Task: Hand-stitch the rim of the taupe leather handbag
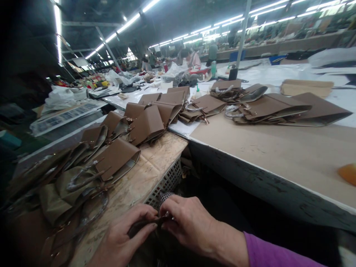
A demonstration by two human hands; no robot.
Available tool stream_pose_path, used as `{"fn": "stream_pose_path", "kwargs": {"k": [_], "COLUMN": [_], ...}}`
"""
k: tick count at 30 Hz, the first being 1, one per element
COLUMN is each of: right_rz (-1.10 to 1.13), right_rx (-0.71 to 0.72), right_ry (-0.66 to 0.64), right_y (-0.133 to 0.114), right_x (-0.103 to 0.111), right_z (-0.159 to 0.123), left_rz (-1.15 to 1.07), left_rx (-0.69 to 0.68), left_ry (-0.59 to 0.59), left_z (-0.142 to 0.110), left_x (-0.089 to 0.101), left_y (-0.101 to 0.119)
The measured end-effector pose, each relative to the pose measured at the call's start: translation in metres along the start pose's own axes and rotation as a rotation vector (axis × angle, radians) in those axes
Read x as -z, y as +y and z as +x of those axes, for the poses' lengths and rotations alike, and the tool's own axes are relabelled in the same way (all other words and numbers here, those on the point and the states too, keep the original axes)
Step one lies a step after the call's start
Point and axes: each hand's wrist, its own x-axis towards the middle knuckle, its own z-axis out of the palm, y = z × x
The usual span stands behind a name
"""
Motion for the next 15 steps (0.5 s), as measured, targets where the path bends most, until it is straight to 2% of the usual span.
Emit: {"fn": "stream_pose_path", "kwargs": {"k": [5, 12, 15], "right_rz": [-0.051, 0.195, 0.244], "right_rx": [0.023, -0.23, -0.274], "right_ry": [0.013, 0.015, 0.01], "right_y": [0.0037, 0.0009, 0.0011], "right_x": [-0.0034, -0.0019, -0.0008], "right_z": [0.0001, 0.0036, 0.0059], "left_rz": [0.068, 0.166, 0.209], "left_rx": [-0.132, -0.252, -0.351], "left_ry": [0.014, 0.028, 0.042], "left_z": [-0.0007, -0.0039, -0.0066], "left_x": [-0.0023, 0.0007, 0.0006], "left_y": [-0.0014, -0.0025, -0.0084]}}
